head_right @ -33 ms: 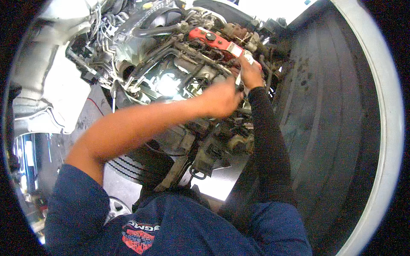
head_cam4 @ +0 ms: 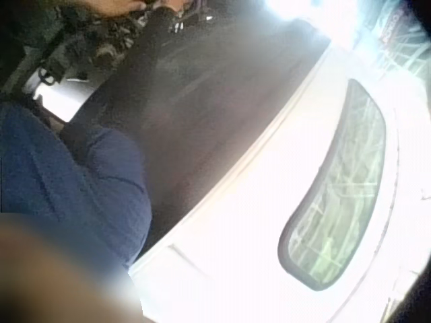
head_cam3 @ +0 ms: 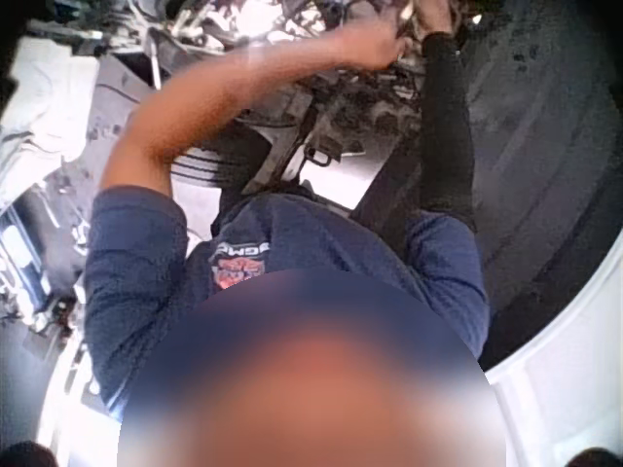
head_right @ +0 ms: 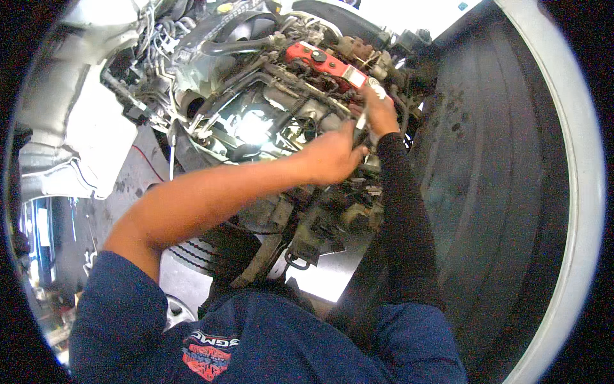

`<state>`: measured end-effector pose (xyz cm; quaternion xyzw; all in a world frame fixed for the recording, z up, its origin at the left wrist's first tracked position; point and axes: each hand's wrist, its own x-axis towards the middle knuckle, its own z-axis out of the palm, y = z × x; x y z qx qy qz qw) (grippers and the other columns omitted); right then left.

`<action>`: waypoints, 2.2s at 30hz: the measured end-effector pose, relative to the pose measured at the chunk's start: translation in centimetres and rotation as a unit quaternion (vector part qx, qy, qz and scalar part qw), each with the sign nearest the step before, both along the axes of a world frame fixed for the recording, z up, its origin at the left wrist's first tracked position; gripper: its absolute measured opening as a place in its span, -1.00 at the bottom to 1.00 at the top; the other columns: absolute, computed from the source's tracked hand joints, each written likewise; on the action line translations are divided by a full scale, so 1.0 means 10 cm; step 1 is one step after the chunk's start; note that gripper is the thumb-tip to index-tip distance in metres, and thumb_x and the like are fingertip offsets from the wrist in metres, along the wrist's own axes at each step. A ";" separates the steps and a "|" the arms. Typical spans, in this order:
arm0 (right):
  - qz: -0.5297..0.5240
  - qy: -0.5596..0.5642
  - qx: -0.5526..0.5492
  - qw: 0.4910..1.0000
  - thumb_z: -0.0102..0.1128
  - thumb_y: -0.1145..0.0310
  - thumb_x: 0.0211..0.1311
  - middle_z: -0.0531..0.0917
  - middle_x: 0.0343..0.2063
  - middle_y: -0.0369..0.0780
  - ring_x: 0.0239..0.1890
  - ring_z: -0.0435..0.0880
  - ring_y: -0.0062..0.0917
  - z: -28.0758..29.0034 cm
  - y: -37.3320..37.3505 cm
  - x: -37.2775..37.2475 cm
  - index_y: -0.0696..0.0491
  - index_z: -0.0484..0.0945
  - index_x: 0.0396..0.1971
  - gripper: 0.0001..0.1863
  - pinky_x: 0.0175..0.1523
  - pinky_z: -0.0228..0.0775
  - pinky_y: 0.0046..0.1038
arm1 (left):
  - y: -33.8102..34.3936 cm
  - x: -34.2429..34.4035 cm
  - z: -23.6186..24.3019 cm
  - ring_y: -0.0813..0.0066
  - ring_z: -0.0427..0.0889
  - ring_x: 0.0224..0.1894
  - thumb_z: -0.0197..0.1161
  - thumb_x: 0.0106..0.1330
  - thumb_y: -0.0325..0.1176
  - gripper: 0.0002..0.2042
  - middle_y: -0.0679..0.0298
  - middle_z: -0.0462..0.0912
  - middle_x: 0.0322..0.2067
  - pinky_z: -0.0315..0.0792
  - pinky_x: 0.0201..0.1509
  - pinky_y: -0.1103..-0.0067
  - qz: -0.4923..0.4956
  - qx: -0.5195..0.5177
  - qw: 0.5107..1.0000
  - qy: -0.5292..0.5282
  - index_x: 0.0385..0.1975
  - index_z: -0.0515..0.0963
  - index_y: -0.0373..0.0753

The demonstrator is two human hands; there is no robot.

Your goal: The person works under the hood of a white car, using a flashlight and hand tools to remove a metal pipe from the engine. After detaching the pipe, they wipe it with a cloth and place it on the floor.

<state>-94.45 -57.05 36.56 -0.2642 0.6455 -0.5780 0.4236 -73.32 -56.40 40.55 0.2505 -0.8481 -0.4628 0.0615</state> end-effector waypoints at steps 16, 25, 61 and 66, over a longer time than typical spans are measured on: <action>-0.071 -0.043 -0.116 0.990 0.12 0.24 0.37 0.68 -0.15 -0.05 -0.20 0.80 -0.19 0.04 -0.17 -0.07 0.24 0.52 -0.06 -0.65 -0.03 0.76 -0.20 | 0.60 3.22 -1.61 -0.15 0.58 0.07 0.17 0.47 -0.31 -0.74 -0.07 0.63 -0.03 0.41 0.28 0.18 0.317 -0.230 0.916 0.083 0.02 0.57 -0.32; 0.180 0.122 0.045 0.975 0.13 0.42 0.30 0.59 -0.36 -0.18 -0.19 0.80 -0.20 0.39 -0.13 0.23 0.14 0.45 -0.27 -0.88 0.02 0.71 -0.23 | 0.73 3.68 -2.50 -0.20 0.54 0.11 0.23 0.39 -0.34 -0.72 -0.12 0.54 0.06 0.41 0.24 0.07 0.383 -0.112 0.917 -0.005 0.04 0.54 -0.30; 0.132 -0.394 0.049 0.908 0.13 0.39 0.35 0.47 -0.52 -0.33 -0.65 0.42 -0.75 0.21 -1.99 -0.43 0.12 0.39 -0.38 -0.84 -0.59 0.28 -0.67 | 0.84 4.06 -3.40 0.02 0.37 0.41 0.30 0.32 -0.10 -0.53 0.04 0.49 0.33 0.19 0.53 0.18 0.191 -0.125 0.925 -0.304 0.14 0.58 -0.23; 0.205 0.052 0.243 0.947 0.29 0.17 0.40 0.47 -0.55 -0.36 -0.62 0.40 -0.76 0.61 -2.00 -0.19 0.07 0.56 -0.22 -0.74 -0.59 0.23 -0.70 | 0.83 4.04 -3.38 0.04 0.46 0.30 0.31 0.29 -0.12 -0.58 0.06 0.57 0.18 0.28 0.43 0.19 0.189 -0.162 0.924 -0.289 0.05 0.62 -0.23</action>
